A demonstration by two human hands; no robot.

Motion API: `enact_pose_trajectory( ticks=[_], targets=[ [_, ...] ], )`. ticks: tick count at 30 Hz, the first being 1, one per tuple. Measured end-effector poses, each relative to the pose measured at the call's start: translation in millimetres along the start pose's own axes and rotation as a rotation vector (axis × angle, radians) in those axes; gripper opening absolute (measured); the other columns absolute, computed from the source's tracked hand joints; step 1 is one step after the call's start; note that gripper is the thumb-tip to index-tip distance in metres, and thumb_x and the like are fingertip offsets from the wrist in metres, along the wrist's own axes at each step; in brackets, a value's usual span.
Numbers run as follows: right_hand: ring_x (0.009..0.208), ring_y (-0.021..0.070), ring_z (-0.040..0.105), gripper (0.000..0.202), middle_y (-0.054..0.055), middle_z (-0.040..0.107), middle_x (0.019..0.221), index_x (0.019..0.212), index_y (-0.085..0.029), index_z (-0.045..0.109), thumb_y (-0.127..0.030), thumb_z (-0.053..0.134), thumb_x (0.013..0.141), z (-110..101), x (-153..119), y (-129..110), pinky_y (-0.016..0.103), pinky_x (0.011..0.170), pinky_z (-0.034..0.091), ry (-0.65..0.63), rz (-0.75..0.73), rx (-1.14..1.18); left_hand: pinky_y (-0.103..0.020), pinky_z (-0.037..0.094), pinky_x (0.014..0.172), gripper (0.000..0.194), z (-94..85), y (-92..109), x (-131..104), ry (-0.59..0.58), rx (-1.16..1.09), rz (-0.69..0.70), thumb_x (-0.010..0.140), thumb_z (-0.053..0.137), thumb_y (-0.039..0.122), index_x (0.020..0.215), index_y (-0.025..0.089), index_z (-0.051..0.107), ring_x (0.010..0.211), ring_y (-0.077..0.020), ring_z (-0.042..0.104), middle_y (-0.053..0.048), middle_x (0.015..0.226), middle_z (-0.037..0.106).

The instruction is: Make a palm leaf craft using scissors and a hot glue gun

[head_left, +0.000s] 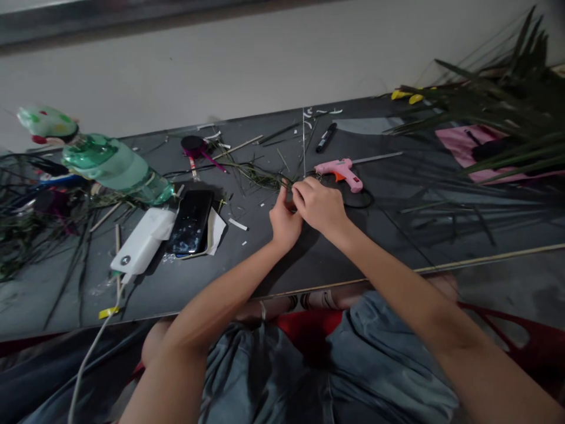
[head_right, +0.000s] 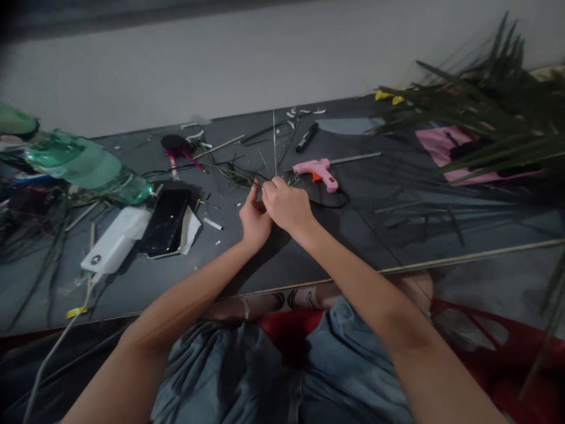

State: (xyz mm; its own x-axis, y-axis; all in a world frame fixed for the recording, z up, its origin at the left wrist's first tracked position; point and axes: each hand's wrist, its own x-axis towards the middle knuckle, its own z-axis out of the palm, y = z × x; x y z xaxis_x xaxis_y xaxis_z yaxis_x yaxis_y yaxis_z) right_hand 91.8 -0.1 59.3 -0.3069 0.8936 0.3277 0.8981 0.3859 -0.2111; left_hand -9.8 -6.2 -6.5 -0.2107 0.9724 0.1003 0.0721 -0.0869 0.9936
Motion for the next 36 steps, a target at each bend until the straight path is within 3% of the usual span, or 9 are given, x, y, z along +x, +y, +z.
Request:
enact_pose_trajectory(
  ticks=[7,13,20,24,28,31,36],
  targets=[
    [0.079,0.0178,0.063,0.036,0.007,0.07,0.1,0.102,-0.017,0.071,-0.038,0.042,0.097,3.5,0.3,8.6,0.03,0.055,0.03,0.004,-0.058,0.019,-0.027,0.053,0.069,0.069,2.7,-0.4,-1.5,0.062,0.046,0.106,0.076,0.072,0.023,0.141,0.019,0.05,0.069,-0.0171,0.067,-0.001,0.074,0.071],
    [0.082,0.0178,0.064,0.031,0.005,0.071,0.097,0.097,-0.019,0.073,-0.032,0.045,0.095,3.8,0.6,11.2,0.029,0.059,0.035,0.046,0.028,0.097,-0.026,0.052,0.065,0.081,1.9,4.1,-2.2,0.044,0.118,0.059,0.071,0.074,0.017,0.145,0.022,0.044,0.063,-0.0159,0.066,0.002,0.073,0.072],
    [0.083,0.0171,0.067,0.024,0.004,0.074,0.095,0.096,-0.019,0.076,-0.03,0.056,0.089,9.7,1.0,16.7,0.029,0.075,0.048,0.143,0.094,0.44,-0.025,0.054,0.071,0.082,2.5,3.0,-2.5,-0.006,0.02,0.058,0.077,0.073,0.021,0.15,0.019,0.036,0.069,-0.0152,0.069,-0.003,0.082,0.076],
    [0.072,0.0162,0.067,0.024,0.004,0.075,0.091,0.099,-0.019,0.077,-0.03,0.059,0.087,12.8,0.2,21.9,0.029,0.072,0.052,0.163,0.149,0.572,-0.025,0.054,0.073,0.078,3.3,3.5,-1.8,-0.023,0.038,0.051,0.081,0.07,0.026,0.15,0.017,0.035,0.069,-0.014,0.069,-0.003,0.082,0.077],
    [0.072,0.0166,0.069,0.026,0.006,0.075,0.095,0.098,-0.017,0.077,-0.032,0.06,0.085,18.6,-8.8,19.7,0.028,0.066,0.053,0.291,0.247,0.698,-0.025,0.053,0.073,0.082,4.2,3.3,0.7,-0.008,0.021,0.031,0.08,0.072,0.024,0.151,0.015,0.032,0.069,-0.013,0.068,-0.002,0.082,0.077],
    [0.082,0.0187,0.072,0.027,0.007,0.075,0.096,0.096,-0.015,0.076,-0.034,0.061,0.084,25.0,-17.1,17.4,0.029,0.07,0.057,0.388,0.342,0.85,-0.025,0.053,0.07,0.077,4.6,3.7,3.0,0.023,0.048,0.024,0.079,0.073,0.027,0.147,0.014,0.04,0.063,-0.0112,0.064,-0.002,0.079,0.077],
    [0.087,0.0186,0.072,0.024,0.007,0.074,0.094,0.094,-0.016,0.073,-0.034,0.062,0.082,28.4,-19.9,18.8,0.031,0.078,0.058,0.415,0.426,0.999,-0.024,0.045,0.055,0.047,3.7,8.3,1.9,0.054,0.164,0.086,0.078,0.074,0.029,0.123,0.016,0.067,0.049,-0.0084,0.051,-0.002,0.079,0.077]
  ],
)
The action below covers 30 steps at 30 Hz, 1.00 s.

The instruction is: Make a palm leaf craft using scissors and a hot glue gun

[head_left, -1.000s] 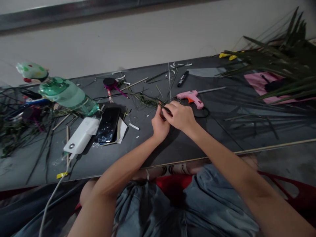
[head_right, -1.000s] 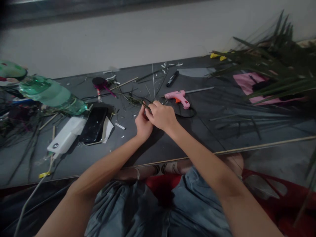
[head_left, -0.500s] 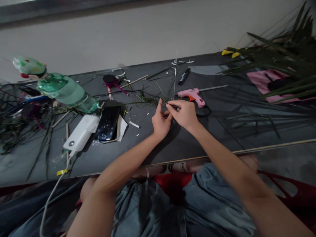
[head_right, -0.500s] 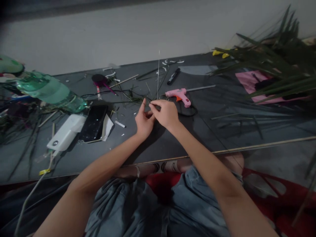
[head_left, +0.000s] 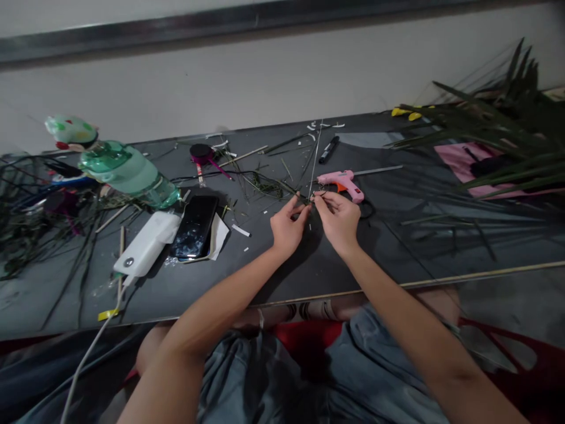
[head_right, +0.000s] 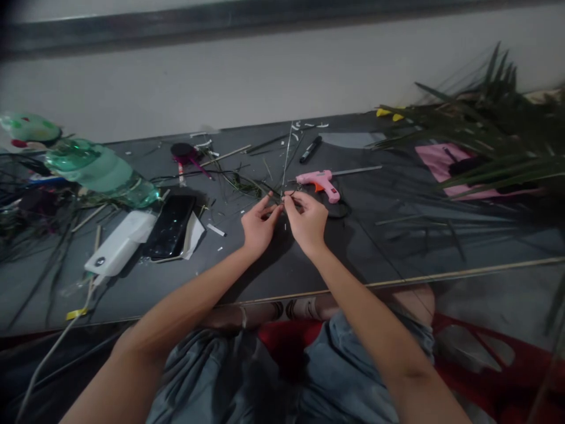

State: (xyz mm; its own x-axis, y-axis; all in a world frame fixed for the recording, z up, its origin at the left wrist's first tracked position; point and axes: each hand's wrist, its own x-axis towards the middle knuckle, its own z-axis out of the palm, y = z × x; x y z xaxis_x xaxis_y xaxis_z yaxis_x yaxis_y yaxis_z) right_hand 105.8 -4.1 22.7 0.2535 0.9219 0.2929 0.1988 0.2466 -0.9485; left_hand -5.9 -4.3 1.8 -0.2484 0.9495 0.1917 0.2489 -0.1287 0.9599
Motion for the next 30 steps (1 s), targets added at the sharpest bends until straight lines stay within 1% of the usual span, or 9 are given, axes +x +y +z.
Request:
enact_pose_trajectory(
  ticks=[5,9,13,16,19,21,23,26,30],
  targets=[
    [0.086,0.0186,0.072,0.022,0.008,0.074,0.092,0.096,-0.015,0.069,-0.03,0.062,0.081,-2.1,12.7,-2.8,0.031,0.08,0.058,0.034,0.018,0.067,-0.024,0.042,0.054,0.035,-1.4,2.3,-3.6,-0.024,0.037,0.111,0.08,0.072,0.031,0.113,0.019,0.073,0.052,-0.0102,0.053,-0.003,0.08,0.078],
    [0.089,0.0177,0.072,0.02,0.008,0.073,0.097,0.091,-0.016,0.068,-0.032,0.06,0.083,-6.0,27.1,-6.5,0.031,0.081,0.058,0.048,-0.05,0.064,-0.024,0.043,0.054,0.033,-2.0,2.7,-4.8,-0.036,0.044,0.172,0.081,0.07,0.032,0.111,0.019,0.074,0.052,-0.0103,0.053,-0.003,0.081,0.077],
    [0.085,0.0175,0.072,0.025,0.007,0.073,0.088,0.09,-0.016,0.07,-0.038,0.058,0.088,-12.3,38.1,-11.7,0.033,0.083,0.057,0.053,-0.126,-0.003,-0.024,0.043,0.055,0.032,-2.9,3.4,-5.5,-0.051,0.073,0.234,0.082,0.069,0.031,0.112,0.02,0.073,0.049,-0.0094,0.05,-0.003,0.079,0.077],
    [0.083,0.0177,0.071,0.031,0.007,0.073,0.085,0.097,-0.016,0.07,-0.042,0.054,0.09,-15.6,43.5,-14.4,0.034,0.082,0.057,0.07,-0.162,-0.045,-0.024,0.045,0.057,0.03,-3.2,3.5,-6.2,-0.039,0.103,0.268,0.082,0.07,0.029,0.11,0.02,0.074,0.052,-0.0101,0.054,-0.003,0.08,0.077],
    [0.077,0.0166,0.071,0.027,0.007,0.072,0.082,0.097,-0.016,0.07,-0.037,0.057,0.089,-16.9,50.7,-18.1,0.031,0.078,0.057,0.06,-0.132,0.012,-0.024,0.046,0.059,0.023,-3.3,3.0,-6.6,-0.025,0.122,0.305,0.082,0.07,0.028,0.103,0.021,0.077,0.058,-0.0116,0.06,-0.004,0.085,0.078],
    [0.072,0.0148,0.07,0.02,0.006,0.071,0.077,0.09,-0.015,0.07,-0.031,0.059,0.086,-18.6,58.0,-23.4,0.029,0.073,0.057,-0.014,-0.057,0.097,-0.024,0.046,0.058,0.018,-3.4,2.3,-6.5,-0.03,0.11,0.322,0.083,0.07,0.029,0.097,0.022,0.078,0.06,-0.012,0.061,-0.005,0.089,0.078],
    [0.066,0.0124,0.067,0.015,0.006,0.07,0.072,0.082,-0.014,0.07,-0.025,0.06,0.085,-22.4,67.2,-31.2,0.025,0.067,0.055,-0.147,0.054,0.145,-0.024,0.046,0.058,0.016,-3.5,1.5,-6.4,-0.054,0.078,0.327,0.083,0.069,0.031,0.094,0.022,0.078,0.062,-0.0123,0.063,-0.005,0.094,0.078],
    [0.059,0.0091,0.062,0.013,0.007,0.07,0.071,0.078,-0.012,0.07,-0.021,0.062,0.083,-32.5,81.8,-43.7,0.02,0.056,0.051,-0.327,0.19,0.11,-0.025,0.048,0.058,0.017,-3.3,0.8,-6.4,-0.088,0.029,0.327,0.083,0.07,0.032,0.093,0.022,0.077,0.065,-0.0131,0.065,-0.006,0.097,0.078],
    [0.055,0.0076,0.058,0.011,0.006,0.069,0.069,0.08,-0.011,0.071,-0.023,0.069,0.079,-49.4,98.8,-52.4,0.018,0.049,0.046,-0.386,0.16,-0.005,-0.024,0.047,0.056,0.016,-2.4,1.3,-6.2,-0.106,-0.008,0.285,0.082,0.07,0.033,0.09,0.021,0.078,0.065,-0.0128,0.065,-0.007,0.094,0.078]
  ],
)
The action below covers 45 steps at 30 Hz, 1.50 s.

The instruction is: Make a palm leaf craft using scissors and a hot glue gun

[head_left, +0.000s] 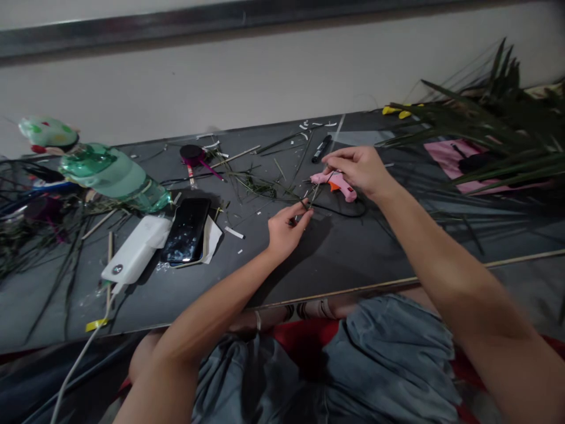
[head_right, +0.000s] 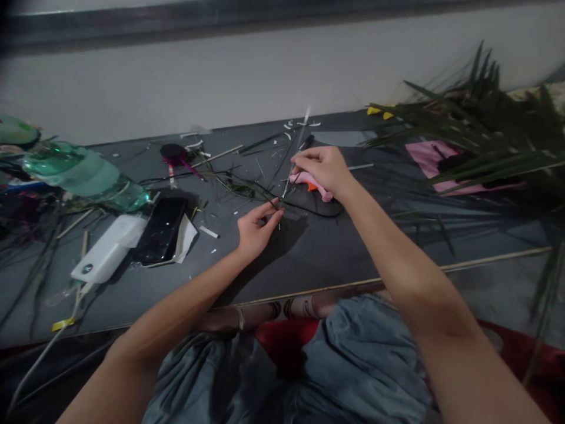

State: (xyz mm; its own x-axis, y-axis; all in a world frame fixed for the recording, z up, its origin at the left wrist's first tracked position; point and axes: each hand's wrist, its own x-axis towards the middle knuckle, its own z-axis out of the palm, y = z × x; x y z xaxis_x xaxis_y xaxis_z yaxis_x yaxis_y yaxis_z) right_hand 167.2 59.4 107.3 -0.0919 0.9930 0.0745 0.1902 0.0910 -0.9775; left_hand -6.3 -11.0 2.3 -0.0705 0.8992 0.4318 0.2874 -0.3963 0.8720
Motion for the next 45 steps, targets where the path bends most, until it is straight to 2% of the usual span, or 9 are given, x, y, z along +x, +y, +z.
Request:
enact_pose_trajectory(
  ticks=[5,9,13,17,26,33,37,42,45],
  targets=[
    [0.057,0.0098,0.058,0.016,0.006,0.069,0.072,0.085,-0.014,0.074,-0.029,0.072,0.078,-25.3,14.7,4.2,0.022,0.053,0.049,0.009,-0.089,-0.168,-0.025,0.05,0.063,0.022,2.8,-4.3,3.2,-0.008,-0.139,-0.146,0.078,0.073,0.035,0.093,0.019,0.077,0.074,-0.0144,0.068,-0.008,0.098,0.077],
    [0.063,0.0143,0.061,0.028,0.007,0.072,0.08,0.083,-0.017,0.074,-0.044,0.074,0.078,-37.0,31.4,15.7,0.031,0.062,0.055,0.078,-0.157,-0.185,-0.025,0.052,0.067,0.038,4.7,-8.0,6.5,-0.048,-0.316,-0.29,0.073,0.077,0.038,0.105,0.016,0.075,0.068,-0.013,0.067,-0.006,0.082,0.077],
    [0.072,0.0167,0.065,0.032,0.005,0.071,0.079,0.082,-0.017,0.074,-0.049,0.074,0.076,-29.9,35.8,18.3,0.034,0.072,0.056,0.094,-0.219,-0.224,-0.024,0.052,0.064,0.042,3.9,-6.3,8.0,-0.108,-0.404,-0.371,0.07,0.08,0.037,0.106,0.016,0.074,0.072,-0.014,0.069,-0.007,0.082,0.077],
    [0.077,0.0161,0.066,0.03,0.006,0.072,0.086,0.081,-0.018,0.073,-0.047,0.067,0.083,-14.8,29.3,7.0,0.034,0.077,0.056,0.089,-0.298,-0.207,-0.024,0.053,0.063,0.046,2.3,-3.8,8.8,-0.112,-0.415,-0.389,0.066,0.082,0.042,0.104,0.016,0.074,0.076,-0.0164,0.071,-0.008,0.084,0.078],
    [0.072,0.0155,0.067,0.026,0.004,0.072,0.083,0.078,-0.021,0.072,-0.046,0.067,0.085,-10.6,32.4,-2.9,0.032,0.07,0.058,0.163,-0.332,-0.216,-0.025,0.053,0.061,0.046,0.5,-3.2,10.8,-0.12,-0.414,-0.413,0.067,0.081,0.045,0.101,0.014,0.074,0.075,-0.0168,0.071,-0.01,0.085,0.078],
    [0.067,0.0132,0.066,0.028,0.005,0.072,0.084,0.084,-0.018,0.072,-0.046,0.069,0.082,-7.8,29.6,9.0,0.029,0.067,0.056,0.153,-0.305,-0.169,-0.023,0.051,0.059,0.045,1.2,-2.5,10.4,-0.131,-0.433,-0.399,0.066,0.082,0.045,0.099,0.016,0.073,0.071,-0.0155,0.07,-0.008,0.083,0.077],
    [0.061,0.0127,0.065,0.034,0.007,0.072,0.085,0.091,-0.016,0.071,-0.049,0.062,0.085,9.7,5.9,31.4,0.025,0.054,0.052,0.15,-0.138,-0.112,-0.022,0.049,0.056,0.039,1.9,-3.5,11.9,-0.091,-0.419,-0.403,0.064,0.082,0.047,0.086,0.016,0.072,0.07,-0.0151,0.07,-0.008,0.082,0.077],
    [0.068,0.0153,0.067,0.028,0.007,0.072,0.08,0.087,-0.016,0.071,-0.042,0.062,0.083,34.7,-51.9,60.5,0.027,0.06,0.053,-0.047,-0.083,-0.23,-0.02,0.045,0.052,0.039,2.3,-6.1,13.9,-0.052,-0.405,-0.408,0.062,0.082,0.05,0.075,0.016,0.067,0.066,-0.0131,0.067,-0.005,0.076,0.073],
    [0.061,0.0138,0.065,0.022,0.005,0.071,0.072,0.081,-0.016,0.07,-0.036,0.06,0.084,39.0,-75.3,66.3,0.026,0.06,0.051,-0.161,-0.079,-0.262,-0.019,0.046,0.054,0.036,1.7,-5.8,13.5,-0.05,-0.414,-0.382,0.063,0.081,0.048,0.074,0.017,0.067,0.069,-0.0123,0.066,-0.005,0.079,0.073]
  ],
)
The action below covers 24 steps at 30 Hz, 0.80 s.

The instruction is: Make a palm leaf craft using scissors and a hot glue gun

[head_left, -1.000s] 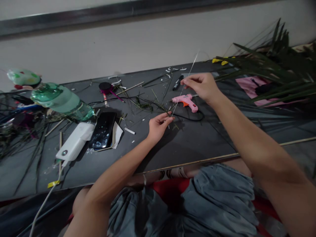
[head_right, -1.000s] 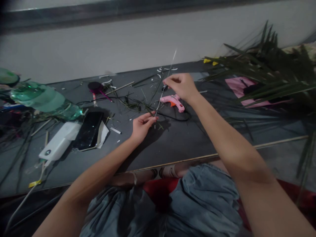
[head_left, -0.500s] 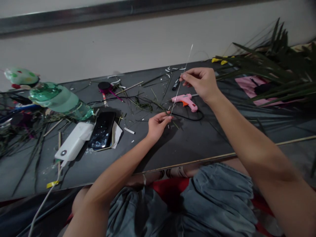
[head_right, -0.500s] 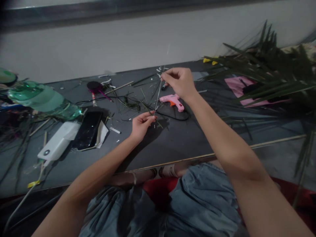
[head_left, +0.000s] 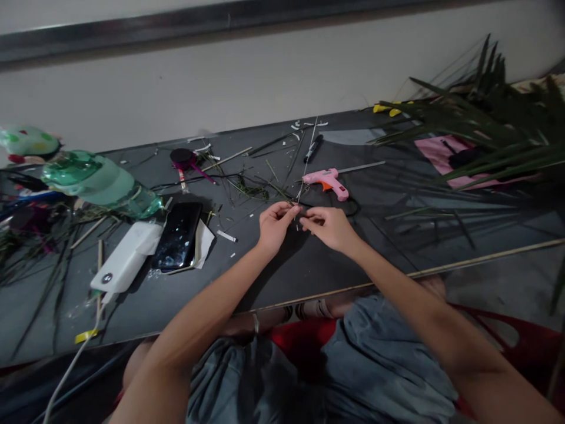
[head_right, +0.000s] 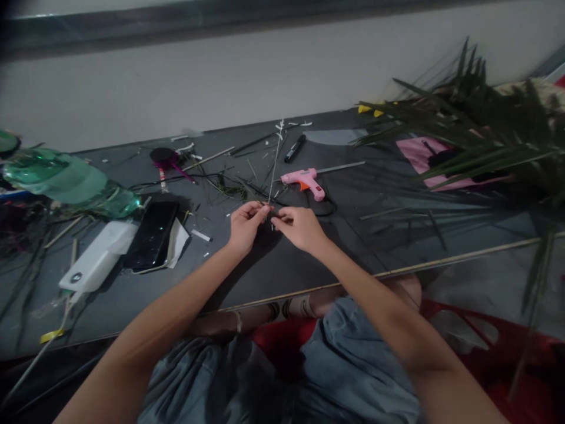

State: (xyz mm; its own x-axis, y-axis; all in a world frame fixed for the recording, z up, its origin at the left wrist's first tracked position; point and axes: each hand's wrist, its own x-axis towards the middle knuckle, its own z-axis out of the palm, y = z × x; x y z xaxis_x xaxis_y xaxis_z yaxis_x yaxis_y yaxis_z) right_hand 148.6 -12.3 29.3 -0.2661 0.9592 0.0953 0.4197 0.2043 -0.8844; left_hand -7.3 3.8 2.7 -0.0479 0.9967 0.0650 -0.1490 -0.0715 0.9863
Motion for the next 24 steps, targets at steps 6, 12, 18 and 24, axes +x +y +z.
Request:
enact_pose_trajectory(
  ticks=[6,12,18,24],
  targets=[
    [0.06,0.0132,0.064,0.024,0.002,0.072,0.072,0.085,-0.018,0.073,-0.037,0.058,0.087,-8.7,-10.7,-2.0,0.025,0.06,0.049,0.038,-0.031,-0.057,-0.02,0.046,0.054,0.037,-0.3,0.4,1.4,0.003,0.034,0.057,0.068,0.076,0.053,0.077,0.018,0.068,0.075,-0.0132,0.066,-0.008,0.088,0.073],
    [0.066,0.0148,0.066,0.023,0.004,0.073,0.077,0.083,-0.019,0.074,-0.034,0.057,0.086,-51.0,-5.1,6.3,0.028,0.064,0.051,0.08,-0.058,-0.122,-0.018,0.042,0.043,0.047,-20.4,22.4,-1.4,0.113,0.066,-0.053,0.068,0.074,0.055,0.094,0.016,0.071,0.068,-0.0138,0.066,-0.012,0.096,0.075],
    [0.064,0.0142,0.063,0.014,0.001,0.07,0.07,0.079,-0.021,0.076,-0.029,0.065,0.081,-119.3,15.8,-7.4,0.03,0.067,0.049,0.137,-0.12,-0.218,-0.021,0.037,0.035,0.025,-61.7,82.9,-57.9,-0.336,0.456,-0.181,0.077,0.072,0.044,0.076,0.019,0.076,0.041,-0.0121,0.055,-0.008,0.063,0.073],
    [0.067,0.0124,0.061,0.011,0.0,0.069,0.07,0.081,-0.02,0.076,-0.023,0.065,0.082,-136.8,16.2,-53.9,0.028,0.069,0.046,0.042,-0.233,-0.281,-0.029,0.055,0.072,0.025,-45.2,94.4,-76.1,-0.028,0.654,0.266,0.085,0.065,0.039,0.103,0.024,0.074,0.092,-0.0204,0.069,-0.008,0.105,0.075]
  ],
)
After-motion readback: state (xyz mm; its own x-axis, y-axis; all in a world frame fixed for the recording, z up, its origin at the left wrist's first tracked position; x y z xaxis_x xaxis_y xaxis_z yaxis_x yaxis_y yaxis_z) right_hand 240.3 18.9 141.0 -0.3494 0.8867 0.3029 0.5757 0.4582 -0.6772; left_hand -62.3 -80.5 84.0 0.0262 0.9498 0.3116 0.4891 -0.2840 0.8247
